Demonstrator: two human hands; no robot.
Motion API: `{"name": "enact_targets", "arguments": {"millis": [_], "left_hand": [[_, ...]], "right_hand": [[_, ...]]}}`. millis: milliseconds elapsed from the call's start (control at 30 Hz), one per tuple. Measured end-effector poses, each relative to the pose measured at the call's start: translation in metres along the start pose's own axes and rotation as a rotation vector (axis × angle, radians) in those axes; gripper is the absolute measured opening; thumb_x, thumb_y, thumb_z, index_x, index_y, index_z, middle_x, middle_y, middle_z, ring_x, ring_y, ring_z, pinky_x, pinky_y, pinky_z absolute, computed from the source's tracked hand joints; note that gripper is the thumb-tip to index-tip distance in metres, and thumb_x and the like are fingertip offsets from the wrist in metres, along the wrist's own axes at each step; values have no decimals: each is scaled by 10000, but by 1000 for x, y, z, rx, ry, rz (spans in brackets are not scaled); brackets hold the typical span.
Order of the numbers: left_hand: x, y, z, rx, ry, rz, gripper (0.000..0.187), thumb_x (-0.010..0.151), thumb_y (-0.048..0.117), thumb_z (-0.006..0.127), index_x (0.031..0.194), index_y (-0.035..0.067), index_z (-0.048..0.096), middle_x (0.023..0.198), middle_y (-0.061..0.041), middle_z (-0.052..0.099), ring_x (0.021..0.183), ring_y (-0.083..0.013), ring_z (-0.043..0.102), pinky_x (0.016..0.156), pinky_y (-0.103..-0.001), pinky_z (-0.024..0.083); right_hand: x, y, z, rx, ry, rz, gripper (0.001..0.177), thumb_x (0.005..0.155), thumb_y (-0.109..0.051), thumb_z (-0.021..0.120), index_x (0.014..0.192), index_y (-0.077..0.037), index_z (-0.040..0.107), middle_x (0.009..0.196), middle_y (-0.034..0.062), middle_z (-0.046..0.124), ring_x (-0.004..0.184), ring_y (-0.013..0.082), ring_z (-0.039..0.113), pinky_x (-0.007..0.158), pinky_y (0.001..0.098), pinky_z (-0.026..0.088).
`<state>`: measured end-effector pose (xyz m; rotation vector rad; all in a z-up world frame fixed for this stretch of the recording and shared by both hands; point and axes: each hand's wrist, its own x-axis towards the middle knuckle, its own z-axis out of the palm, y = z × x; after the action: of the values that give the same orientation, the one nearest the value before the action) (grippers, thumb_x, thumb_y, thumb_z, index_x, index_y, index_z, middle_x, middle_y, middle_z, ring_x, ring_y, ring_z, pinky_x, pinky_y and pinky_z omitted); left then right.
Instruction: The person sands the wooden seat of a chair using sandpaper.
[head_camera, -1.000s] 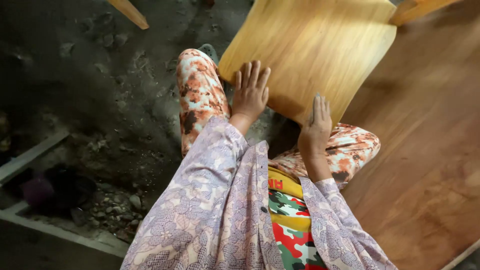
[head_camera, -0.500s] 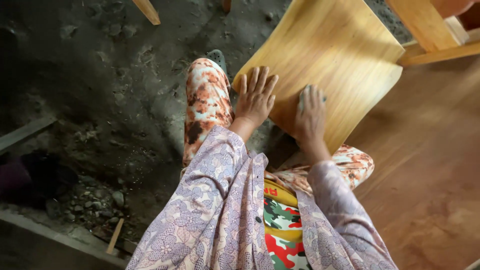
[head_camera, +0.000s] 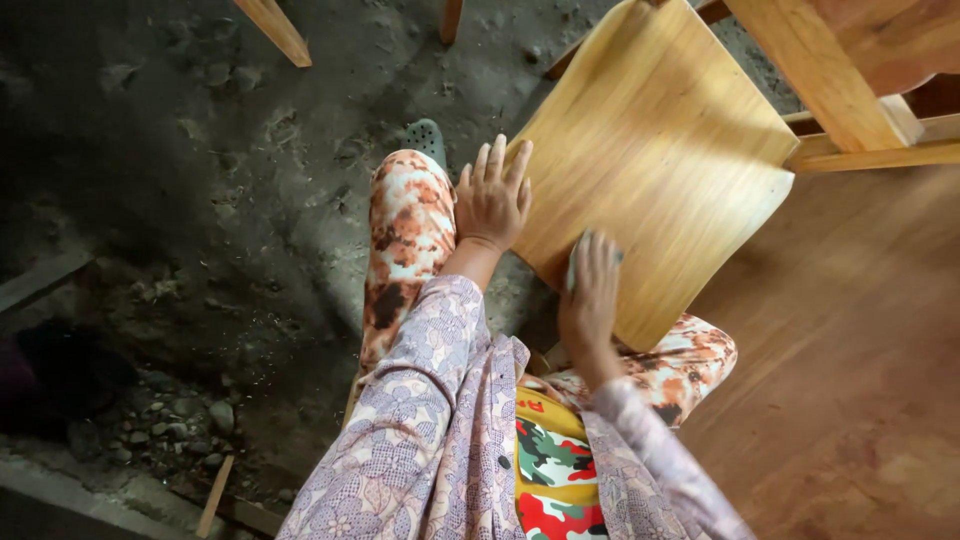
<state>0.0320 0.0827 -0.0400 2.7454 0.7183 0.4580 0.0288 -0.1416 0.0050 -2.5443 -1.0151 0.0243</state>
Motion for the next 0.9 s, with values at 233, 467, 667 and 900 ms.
{"name": "enact_targets", "arguments": {"millis": [233, 467, 667, 900], "left_hand": [[2, -3, 4, -69, 123, 5, 536, 908, 334, 556, 1442, 292, 561, 1360, -100, 595, 1170, -279, 634, 859, -427, 502], [1, -1, 4, -99, 143, -12, 528, 873, 293, 574, 1400, 267, 605, 1337, -110, 611, 1110, -287, 660, 923, -465, 506], [1, 2, 0, -70, 145, -13, 524, 879, 284, 586, 1402, 271, 598, 1362, -112, 603, 1202, -290, 629, 1001, -497, 459], [3, 8, -4, -26, 172, 238, 342, 944, 190, 549, 1255, 192, 692, 1415, -198, 595, 1322, -378, 579, 1083, -554, 444]], "right_hand": [[19, 24, 10, -84, -41, 18, 552, 999, -206, 540, 1527, -58, 482, 1599, 213, 416, 1462, 422, 387, 1165, 515, 329], [152, 117, 31, -115, 111, 65, 517, 1024, -101, 577, 1531, -46, 492, 1559, 232, 440, 1419, 460, 409, 1164, 522, 328], [161, 114, 28, -55, 119, 121, 533, 997, -61, 636, 1512, -14, 507, 1550, 251, 436, 1397, 489, 418, 1183, 531, 344], [25, 0, 5, -120, -48, 112, 588, 974, -132, 556, 1541, -22, 450, 1595, 251, 401, 1466, 462, 357, 1205, 540, 272]]}}
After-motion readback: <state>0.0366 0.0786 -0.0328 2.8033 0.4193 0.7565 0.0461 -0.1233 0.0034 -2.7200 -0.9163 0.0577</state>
